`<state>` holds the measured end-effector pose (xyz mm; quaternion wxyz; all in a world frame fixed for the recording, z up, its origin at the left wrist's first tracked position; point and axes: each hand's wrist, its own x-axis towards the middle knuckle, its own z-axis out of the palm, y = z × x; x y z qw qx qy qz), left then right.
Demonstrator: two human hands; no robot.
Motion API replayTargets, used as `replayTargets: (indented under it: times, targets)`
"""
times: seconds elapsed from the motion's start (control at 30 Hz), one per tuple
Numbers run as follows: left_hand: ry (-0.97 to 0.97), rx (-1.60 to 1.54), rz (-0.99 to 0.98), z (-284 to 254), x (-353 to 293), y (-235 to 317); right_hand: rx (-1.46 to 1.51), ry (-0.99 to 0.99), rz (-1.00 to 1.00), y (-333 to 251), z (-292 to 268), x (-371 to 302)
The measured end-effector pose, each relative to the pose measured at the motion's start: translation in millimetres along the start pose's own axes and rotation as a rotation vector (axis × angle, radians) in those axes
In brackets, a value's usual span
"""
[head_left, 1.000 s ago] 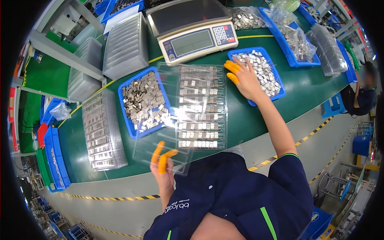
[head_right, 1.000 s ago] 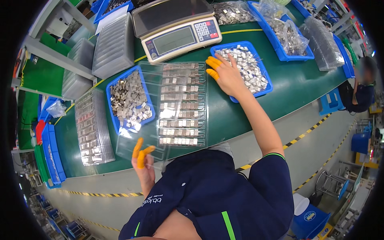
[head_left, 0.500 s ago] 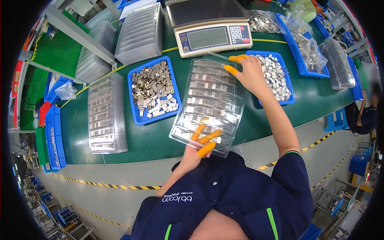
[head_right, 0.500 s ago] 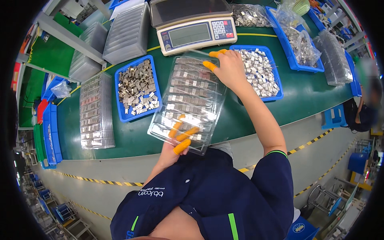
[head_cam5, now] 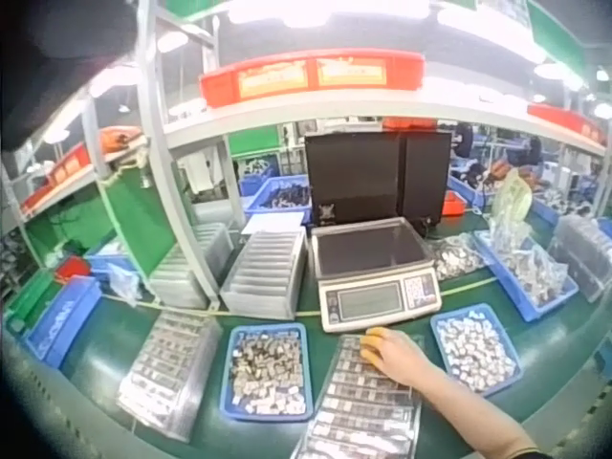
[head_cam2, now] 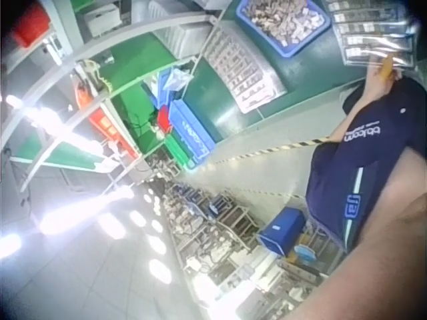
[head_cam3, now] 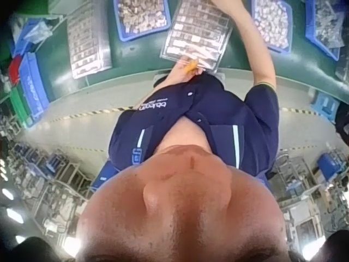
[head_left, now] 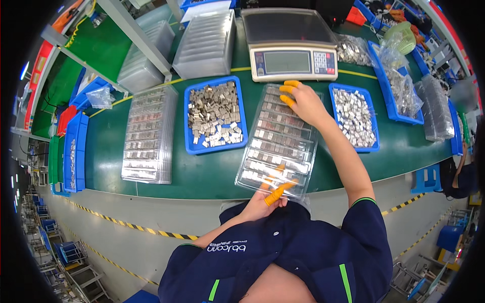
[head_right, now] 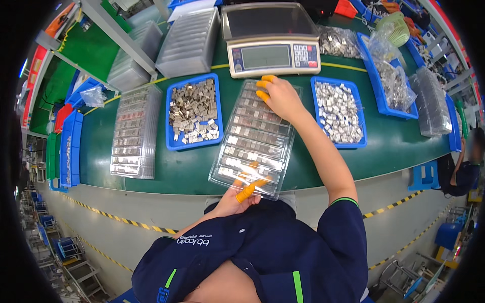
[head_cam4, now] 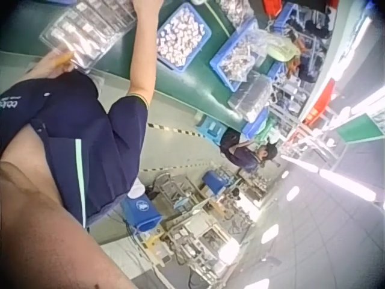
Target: The person assembles small electronic components by hand and places them into a component tray.
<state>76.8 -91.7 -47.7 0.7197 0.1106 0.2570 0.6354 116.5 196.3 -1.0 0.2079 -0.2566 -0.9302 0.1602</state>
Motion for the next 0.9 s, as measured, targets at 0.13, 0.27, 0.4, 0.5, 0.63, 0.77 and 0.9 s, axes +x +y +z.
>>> replayTargets:
  times: [0.13,0.27,0.4,0.5,0.63,0.77,0.9]
  targets:
    - [-0.033,-0.023,-0.020,-6.0,4.5,2.6,-0.001,0.045,-0.052,7.5,9.5,5.7]
    - [-0.019,0.043,-0.063,-3.9,4.6,4.5,-0.092,-0.016,0.041,-1.2,15.1,0.4]
    - [0.088,0.026,-0.209,5.2,0.3,13.5,-0.046,0.135,-0.027,11.0,24.8,-3.0]
    - [0.100,0.087,-0.161,4.3,-2.6,17.3,-0.071,0.005,0.089,9.5,27.6,-3.4]
    - [0.229,0.258,-0.146,1.5,-13.5,21.6,-0.130,0.082,0.019,10.8,37.0,-3.2]
    - [0.301,0.312,-0.087,-4.8,-22.6,23.0,-0.070,0.085,0.054,-0.9,33.4,-3.8]
    - [0.449,1.054,0.062,-13.1,-34.0,27.6,-0.175,0.091,-0.005,-2.3,37.1,-2.6]
